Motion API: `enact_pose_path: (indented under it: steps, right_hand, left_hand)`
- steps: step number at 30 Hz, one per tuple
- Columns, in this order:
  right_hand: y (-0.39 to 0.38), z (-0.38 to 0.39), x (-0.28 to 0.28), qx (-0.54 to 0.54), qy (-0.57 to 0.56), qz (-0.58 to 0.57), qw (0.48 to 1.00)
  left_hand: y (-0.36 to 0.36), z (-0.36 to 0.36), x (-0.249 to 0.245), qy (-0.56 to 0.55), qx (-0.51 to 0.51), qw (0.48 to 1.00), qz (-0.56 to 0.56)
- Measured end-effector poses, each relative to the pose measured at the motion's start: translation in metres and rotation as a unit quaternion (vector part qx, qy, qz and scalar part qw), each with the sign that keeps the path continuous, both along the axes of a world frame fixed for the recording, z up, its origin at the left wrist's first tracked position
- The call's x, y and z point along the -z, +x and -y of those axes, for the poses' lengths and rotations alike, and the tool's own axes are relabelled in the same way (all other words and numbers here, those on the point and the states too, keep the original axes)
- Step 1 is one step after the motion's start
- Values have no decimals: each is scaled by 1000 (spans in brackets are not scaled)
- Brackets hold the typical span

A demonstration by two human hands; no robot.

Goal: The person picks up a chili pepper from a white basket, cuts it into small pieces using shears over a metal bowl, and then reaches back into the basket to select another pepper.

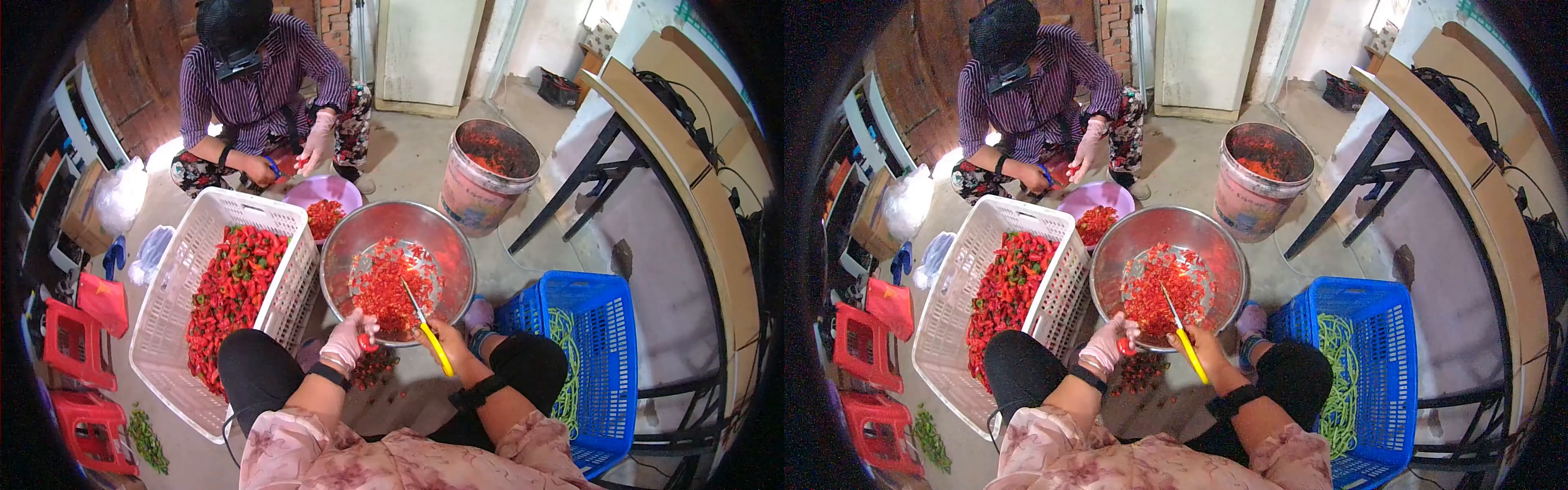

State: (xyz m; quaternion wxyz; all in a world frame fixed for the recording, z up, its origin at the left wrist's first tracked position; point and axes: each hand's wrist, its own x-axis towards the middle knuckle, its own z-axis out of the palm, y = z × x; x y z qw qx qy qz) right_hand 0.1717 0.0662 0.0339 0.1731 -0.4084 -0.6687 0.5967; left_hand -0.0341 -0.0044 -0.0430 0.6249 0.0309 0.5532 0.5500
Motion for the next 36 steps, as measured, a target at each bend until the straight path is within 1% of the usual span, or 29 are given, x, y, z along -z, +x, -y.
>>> enact_pose_path:
  steps: [1, 2, 3, 5, 6, 7, 8, 9, 10, 11, 13, 14, 15, 16, 17, 19, 20, 21, 23, 26, 27, 29, 30, 31, 32, 33, 34, 35, 36]
  right_hand:
    - [1, 2, -6, -6, -28, 11, 1000]
    - [2, 3, -9, -6, -27, 11, 1000]
    - [3, 5, -12, -24, -21, 15, 999]
    - [4, 6, -13, -42, -13, 19, 999]
    - [4, 7, -12, -51, -10, 6, 999]
    - [3, 8, -12, -61, -7, -7, 998]
    - [2, 9, -16, -74, 29, -3, 997]
    - [2, 7, -10, -76, 29, -2, 997]
    - [2, 6, 3, -84, 34, -16, 996]
    - [1, 6, 6, -93, 39, -30, 994]
    - [3, 10, 10, -95, 51, -26, 994]
    - [2, 11, 8, -95, 63, -24, 993]
    - [2, 11, 6, -96, 64, -24, 993]
    - [2, 11, 2, -103, 79, 5, 991]
    - [2, 11, 0, -110, 93, 33, 989]
    - [3, 11, 16, -107, 80, 7, 991]
    - [1, 12, 16, -105, 65, -20, 992]
    - [1, 12, 16, -104, 66, -20, 992]
    - [-1, 13, 13, -124, 56, -41, 990]
    - [-1, 11, 30, -112, 63, -73, 989]
    - [0, 11, 31, -111, 63, -73, 989]
    - [0, 9, 29, -104, 41, -32, 993]
    - [-4, 11, 7, -103, 42, -32, 993]
    - [-5, 12, -18, -48, -144, -38, 988]
    - [-8, 13, -34, 8, -325, -41, 945]
    - [-6, 14, -29, 8, -324, -41, 945]
    - [-2, 15, -19, -39, -210, -47, 976]
    - [0, 15, -9, -86, -94, -52, 991]
    - [0, 13, 2, -85, -94, -51, 991]
  left_hand:
    - [-3, -5, 5, 55, -105, 969, 215]
    - [-3, -7, -12, 90, -116, 957, 249]
    - [-1, -9, -31, 91, -117, 957, 250]
    - [2, -13, -57, 118, -166, 933, 297]
    - [-2, -13, -50, 163, -150, 926, 306]
    - [-2, -15, -47, 163, -150, 926, 307]
    - [-2, -16, -45, 204, -148, 916, 311]
    - [-3, -18, -41, 245, -146, 906, 313]
    - [-6, -20, -23, 276, -138, 892, 329]
    - [-4, -20, -22, 277, -140, 892, 329]
    - [2, -24, -23, 261, -189, 920, 224]
    - [5, -25, -28, 262, -190, 919, 224]
    - [8, -24, -33, 254, -215, 917, 220]
    - [10, -23, -38, 245, -239, 914, 216]
    - [11, -21, -42, 246, -239, 914, 216]
    - [15, -14, -48, 142, -214, 952, 167]
    - [16, -15, -43, 192, -188, 947, 173]
    - [17, -16, -38, 192, -187, 948, 173]
    - [20, -18, -35, 202, -159, 961, 106]
    - [27, -18, -39, 184, -159, 968, 69]
    - [29, -17, -40, 177, -157, 970, 47]
    - [33, -16, -44, 188, -164, 967, 50]
    - [34, -16, -45, 199, -172, 963, 53]
    - [34, -16, -45, 200, -172, 963, 53]
    - [34, -15, -45, 202, -144, 969, 13]
    - [34, -15, -44, 204, -117, 972, -26]
    - [34, -15, -44, 204, -117, 972, -26]
    - [35, -14, -48, 203, -106, 973, -27]
    - [36, -13, -50, 202, -95, 974, -29]
